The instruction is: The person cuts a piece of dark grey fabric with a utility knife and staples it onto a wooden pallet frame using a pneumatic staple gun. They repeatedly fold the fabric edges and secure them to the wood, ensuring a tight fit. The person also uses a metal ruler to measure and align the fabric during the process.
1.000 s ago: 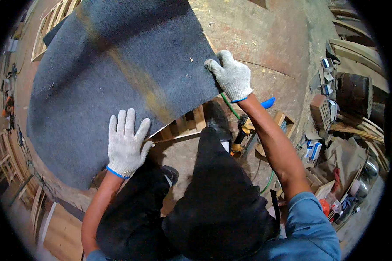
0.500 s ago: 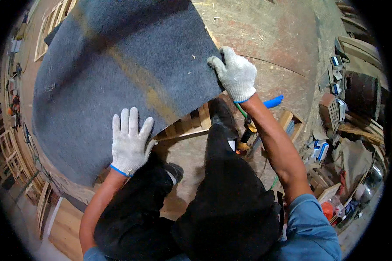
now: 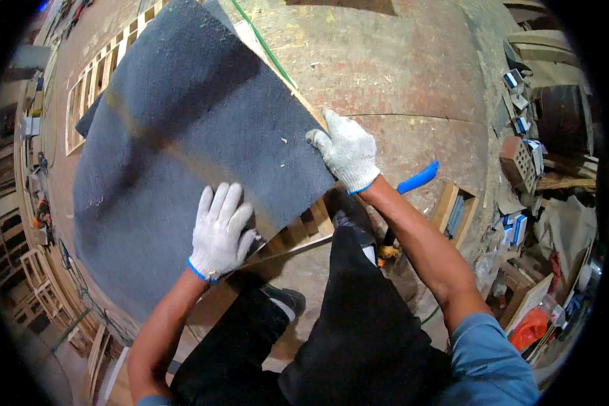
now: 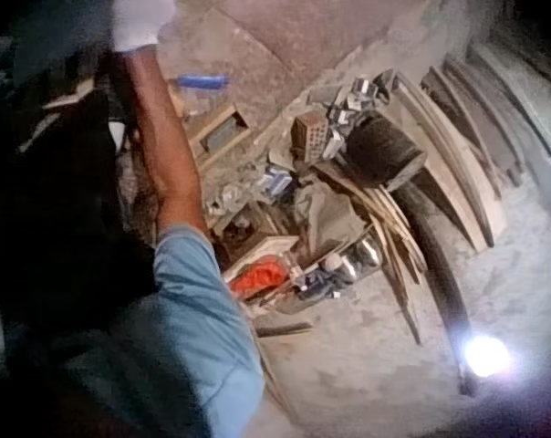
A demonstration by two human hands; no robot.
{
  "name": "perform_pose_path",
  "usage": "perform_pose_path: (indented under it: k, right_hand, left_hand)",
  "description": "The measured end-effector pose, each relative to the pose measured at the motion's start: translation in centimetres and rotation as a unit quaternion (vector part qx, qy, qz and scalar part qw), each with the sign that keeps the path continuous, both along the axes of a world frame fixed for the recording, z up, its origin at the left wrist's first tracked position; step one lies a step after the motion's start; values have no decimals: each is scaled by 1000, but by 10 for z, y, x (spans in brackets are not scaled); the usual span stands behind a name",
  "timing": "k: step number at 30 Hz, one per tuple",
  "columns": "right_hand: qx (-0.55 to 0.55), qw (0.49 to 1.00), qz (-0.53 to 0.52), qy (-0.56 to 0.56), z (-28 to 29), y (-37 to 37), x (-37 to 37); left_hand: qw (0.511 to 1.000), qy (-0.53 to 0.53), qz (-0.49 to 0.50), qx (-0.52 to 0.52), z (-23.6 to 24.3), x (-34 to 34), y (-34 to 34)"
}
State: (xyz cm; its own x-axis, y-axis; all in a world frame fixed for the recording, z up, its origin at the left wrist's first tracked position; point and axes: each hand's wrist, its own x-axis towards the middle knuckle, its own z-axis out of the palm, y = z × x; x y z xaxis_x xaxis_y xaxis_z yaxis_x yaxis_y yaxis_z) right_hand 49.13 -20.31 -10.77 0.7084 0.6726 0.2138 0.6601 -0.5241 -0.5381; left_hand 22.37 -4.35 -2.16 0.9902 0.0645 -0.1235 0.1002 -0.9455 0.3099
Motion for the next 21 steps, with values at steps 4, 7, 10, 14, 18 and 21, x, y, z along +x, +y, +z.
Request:
perform_pose_path:
  k: [4,7,10,14,18,21]
  right_hand:
    - [-19,999,-4,32,4,-1,-1]
    - [1,999,-5,34,4,-5,2]
    - [29,998,-10,55,6,-4,1]
    - [101,995,-5,-3,21,-13,-3]
    - [48,996,-16,78,31,-42,-12]
    - [14,991,-30,130,33,-43,-10]
  left_hand:
    - [998,-34,12,45,-9,50,10]
    - [996,-38,25,83,-16,83,13]
    - [991,-26,66,114,-13,114,12]
    - [983,-58,99,144,-27,112,17]
    - [983,-58,107,137,-27,115,15]
    - [983,-57,108,136,-27,117,16]
